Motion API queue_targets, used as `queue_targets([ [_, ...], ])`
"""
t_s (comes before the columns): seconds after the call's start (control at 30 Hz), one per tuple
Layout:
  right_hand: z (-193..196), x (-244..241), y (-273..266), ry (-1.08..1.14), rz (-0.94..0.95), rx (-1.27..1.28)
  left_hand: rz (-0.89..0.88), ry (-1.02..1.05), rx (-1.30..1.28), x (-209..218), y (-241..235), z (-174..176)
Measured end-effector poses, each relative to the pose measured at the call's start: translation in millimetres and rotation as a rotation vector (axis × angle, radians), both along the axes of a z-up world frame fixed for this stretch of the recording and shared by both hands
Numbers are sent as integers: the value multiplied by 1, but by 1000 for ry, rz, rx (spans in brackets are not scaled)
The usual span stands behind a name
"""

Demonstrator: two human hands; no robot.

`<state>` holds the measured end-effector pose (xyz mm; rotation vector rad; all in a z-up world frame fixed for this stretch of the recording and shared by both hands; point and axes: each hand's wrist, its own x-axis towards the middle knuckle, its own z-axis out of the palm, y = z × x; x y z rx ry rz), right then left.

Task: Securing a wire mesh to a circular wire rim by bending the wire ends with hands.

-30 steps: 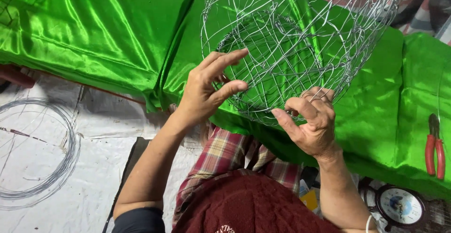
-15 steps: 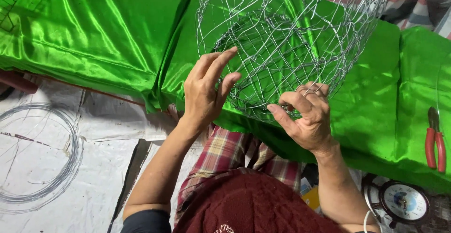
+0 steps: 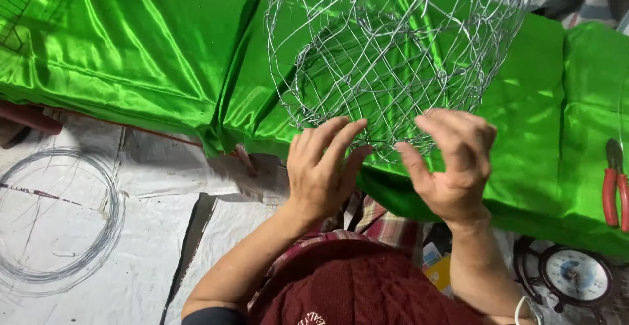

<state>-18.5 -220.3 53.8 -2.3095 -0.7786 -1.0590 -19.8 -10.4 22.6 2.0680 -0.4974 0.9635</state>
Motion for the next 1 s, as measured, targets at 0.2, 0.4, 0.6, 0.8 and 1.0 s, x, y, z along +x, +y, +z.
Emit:
queue_targets([
  [0.2,-3,5,-1,143,48,192,39,171,241,-4,2,38],
  [0.4,11,6,20,178,24,200,-100,347,115,-8,-4,47],
  [0.6,7,6,16,184,24,260,-90,331,45,-3,-8,43],
  [0.8,15,15,4,160,73,346,-101,279,3,1,-9,36],
  [1.0,26,15,-3,366,-99,234,-99,265,62,1,-7,48],
])
